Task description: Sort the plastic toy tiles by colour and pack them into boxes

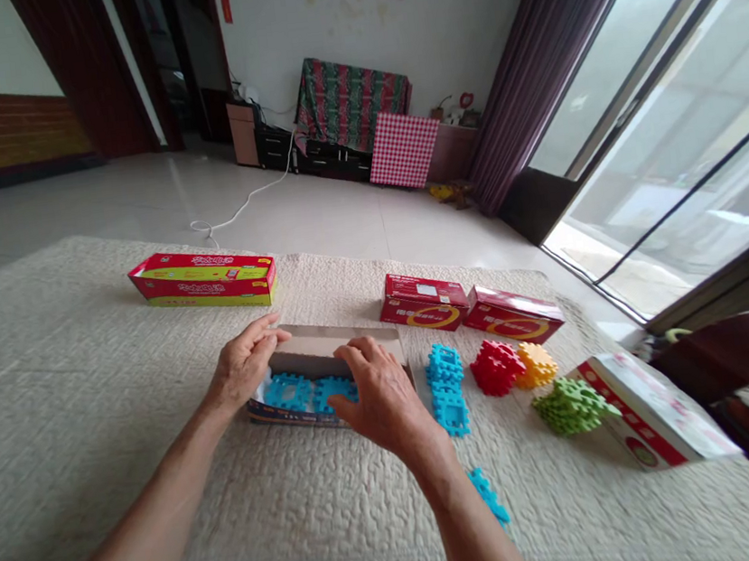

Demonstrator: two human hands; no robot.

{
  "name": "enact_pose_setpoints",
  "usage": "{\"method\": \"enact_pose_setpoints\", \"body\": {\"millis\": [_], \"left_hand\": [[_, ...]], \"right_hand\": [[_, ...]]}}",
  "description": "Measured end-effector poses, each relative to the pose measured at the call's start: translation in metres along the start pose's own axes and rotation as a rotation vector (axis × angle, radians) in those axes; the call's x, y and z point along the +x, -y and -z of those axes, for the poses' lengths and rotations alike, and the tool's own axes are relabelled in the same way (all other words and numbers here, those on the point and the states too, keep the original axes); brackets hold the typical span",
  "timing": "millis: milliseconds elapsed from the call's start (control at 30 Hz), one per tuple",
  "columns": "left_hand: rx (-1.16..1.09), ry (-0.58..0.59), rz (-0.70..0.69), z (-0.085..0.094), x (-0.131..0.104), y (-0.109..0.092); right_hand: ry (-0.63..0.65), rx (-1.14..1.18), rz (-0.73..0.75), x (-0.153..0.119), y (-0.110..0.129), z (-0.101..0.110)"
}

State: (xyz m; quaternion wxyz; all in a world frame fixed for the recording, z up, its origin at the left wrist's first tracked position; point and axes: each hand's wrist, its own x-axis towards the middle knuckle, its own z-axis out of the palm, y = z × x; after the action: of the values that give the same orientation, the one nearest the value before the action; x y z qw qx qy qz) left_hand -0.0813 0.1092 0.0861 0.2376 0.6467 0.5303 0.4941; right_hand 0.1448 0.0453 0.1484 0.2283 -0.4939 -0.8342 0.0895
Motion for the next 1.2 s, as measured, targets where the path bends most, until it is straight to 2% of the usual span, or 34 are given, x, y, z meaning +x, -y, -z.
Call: {"method": "enact_pose_setpoints", "body": {"millis": [200, 333, 400, 500, 567, 633, 700, 767, 867, 933, 1033, 1200], "left_hand": [[0.014, 0.006, 0.014, 0.000, 0.000, 0.001], [0.032, 0.007, 0.023, 0.000, 0.000, 0.001], [0.044, 0.010, 0.030, 0.000, 0.000, -0.001], [0.051, 0.007, 0.044, 0.000, 0.000, -0.001], [0.055, 0.006, 0.057, 0.000, 0.000, 0.000], [0.060, 0.007, 0.068, 0.000, 0.001, 0.001], [0.060, 0.010, 0.071, -0.001, 0.001, 0.003], [0.060, 0.012, 0.076, 0.000, 0.001, 0.004], [0.069, 0.011, 0.082, 0.000, 0.001, 0.004], [0.069, 0.012, 0.078, 0.000, 0.001, 0.003], [0.057, 0.016, 0.072, 0.001, 0.001, 0.002], [0.067, 0.015, 0.084, 0.001, 0.001, 0.001]], "right_hand": [[-0.109, 0.007, -0.054, -0.022, -0.026, 0.022], [-0.201, 0.066, -0.190, -0.038, -0.053, 0.020], [-0.227, 0.167, -0.260, -0.043, -0.066, 0.014], [-0.211, 0.443, -0.340, -0.048, -0.080, 0.009], [-0.197, 0.628, -0.391, -0.052, -0.088, 0.011], [-0.210, 0.701, -0.431, -0.059, -0.097, 0.017], [-0.266, 0.622, -0.439, -0.070, -0.108, 0.024], [-0.295, 0.413, -0.412, -0.084, -0.120, 0.030], [-0.212, 0.052, -0.330, -0.101, -0.129, 0.031], [-0.129, -0.107, -0.309, -0.109, -0.129, 0.028], [-0.072, -0.229, -0.336, -0.112, -0.124, 0.020], [-0.072, -0.324, -0.381, -0.109, -0.123, 0.011]]}}
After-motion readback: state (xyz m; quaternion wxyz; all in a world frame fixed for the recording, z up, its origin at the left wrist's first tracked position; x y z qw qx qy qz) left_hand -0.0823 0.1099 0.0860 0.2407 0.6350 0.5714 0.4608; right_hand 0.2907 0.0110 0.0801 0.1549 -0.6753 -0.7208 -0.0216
